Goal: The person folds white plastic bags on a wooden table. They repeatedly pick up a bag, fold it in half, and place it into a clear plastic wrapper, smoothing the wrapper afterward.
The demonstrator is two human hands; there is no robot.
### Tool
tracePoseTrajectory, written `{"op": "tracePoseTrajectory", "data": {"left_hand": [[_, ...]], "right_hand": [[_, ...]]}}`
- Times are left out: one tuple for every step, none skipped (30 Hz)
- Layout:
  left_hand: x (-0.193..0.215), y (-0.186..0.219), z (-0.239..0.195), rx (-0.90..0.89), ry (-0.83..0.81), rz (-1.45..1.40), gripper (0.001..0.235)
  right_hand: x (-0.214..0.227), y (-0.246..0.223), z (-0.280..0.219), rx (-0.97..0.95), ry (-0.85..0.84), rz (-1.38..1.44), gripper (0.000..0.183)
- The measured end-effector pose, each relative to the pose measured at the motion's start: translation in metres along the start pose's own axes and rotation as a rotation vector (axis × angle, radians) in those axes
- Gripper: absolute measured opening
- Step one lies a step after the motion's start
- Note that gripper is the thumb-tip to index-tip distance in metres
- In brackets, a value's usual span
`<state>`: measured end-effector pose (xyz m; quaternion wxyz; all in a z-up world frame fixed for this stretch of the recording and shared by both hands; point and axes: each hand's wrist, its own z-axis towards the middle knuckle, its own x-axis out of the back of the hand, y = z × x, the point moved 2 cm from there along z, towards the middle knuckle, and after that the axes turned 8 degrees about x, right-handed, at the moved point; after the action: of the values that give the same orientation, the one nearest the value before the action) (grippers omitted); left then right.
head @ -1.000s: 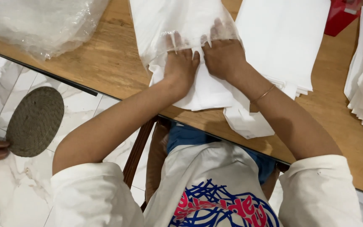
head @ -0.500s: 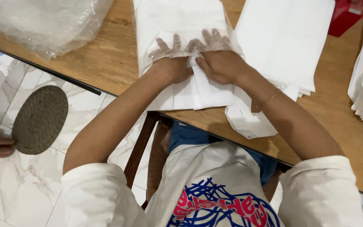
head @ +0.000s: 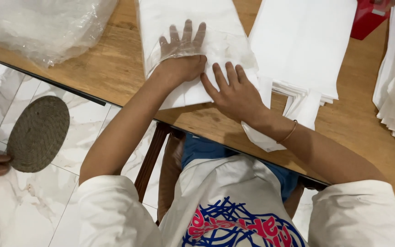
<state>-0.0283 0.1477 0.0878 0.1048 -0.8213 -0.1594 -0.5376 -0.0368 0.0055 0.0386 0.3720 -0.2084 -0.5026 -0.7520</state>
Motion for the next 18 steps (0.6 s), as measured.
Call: {"op": "tracePoseTrajectory", "data": {"left_hand": [[-0.001,-0.001,-0.002,-0.07,0.075,-0.033,0.057],[-0.002,-0.001,-0.004,-0.142,0.148,-0.067,0.057],[-0.005,0.0,-0.007,-0.142,0.145,-0.067,0.057],[-0.007,0.001,-0.011,-0.199,0.211,-0.123,0.057],[-0.008,0.002,-0.015,-0.256,0.278,-0.179,0.061],[-0.011,0.002,-0.018,-0.255,0.277,-0.18,0.061],[-0.014,0.001,-0.022,-0.278,0.283,-0.182,0.06],[-0.015,0.001,-0.025,-0.299,0.292,-0.184,0.058],[-0.016,0.0,-0.031,-0.297,0.293,-0.184,0.058],[-0.016,-0.001,-0.037,-0.292,0.294,-0.083,0.064],[-0.016,-0.002,-0.042,-0.287,0.295,0.018,0.071],[-0.025,-0.004,-0.037,-0.286,0.297,0.02,0.071],[-0.034,-0.006,-0.031,-0.329,0.293,-0.014,0.073],[-0.044,-0.008,-0.026,-0.371,0.288,-0.05,0.074],[-0.044,-0.009,-0.027,-0.37,0.289,-0.051,0.074],[-0.045,-0.012,-0.028,-0.321,0.316,-0.007,0.065],[-0.045,-0.014,-0.029,-0.272,0.342,0.037,0.058],[-0.047,-0.015,-0.026,-0.27,0.345,0.035,0.058]], "right_hand": [[0.0,0.006,0.005,-0.041,0.037,-0.025,0.028],[0.0,0.011,0.009,-0.082,0.07,-0.048,0.023],[-0.009,0.012,0.01,-0.083,0.068,-0.046,0.023],[-0.018,0.013,0.01,-0.108,0.088,-0.049,0.023],[-0.027,0.014,0.011,-0.133,0.108,-0.053,0.023],[-0.037,0.014,0.013,-0.132,0.108,-0.052,0.023],[-0.052,0.014,0.015,-0.183,-0.138,0.177,0.039],[-0.068,0.013,0.017,-0.233,-0.381,0.404,0.058],[-0.068,0.016,0.023,-0.231,-0.38,0.404,0.058],[-0.07,0.019,0.028,-0.266,-0.49,0.449,0.059],[-0.072,0.022,0.032,-0.301,-0.601,0.493,0.061],[-0.076,0.027,0.038,-0.301,-0.598,0.492,0.061],[-0.082,0.032,0.043,-0.362,-0.657,0.548,0.062],[-0.087,0.036,0.046,-0.42,-0.719,0.603,0.066],[-0.082,0.041,0.051,-0.418,-0.718,0.602,0.066],[-0.076,0.046,0.055,-0.459,-0.69,0.651,0.062],[-0.07,0.052,0.06,-0.499,-0.662,0.699,0.058],[-0.064,0.054,0.063,-0.496,-0.662,0.697,0.058]]}}
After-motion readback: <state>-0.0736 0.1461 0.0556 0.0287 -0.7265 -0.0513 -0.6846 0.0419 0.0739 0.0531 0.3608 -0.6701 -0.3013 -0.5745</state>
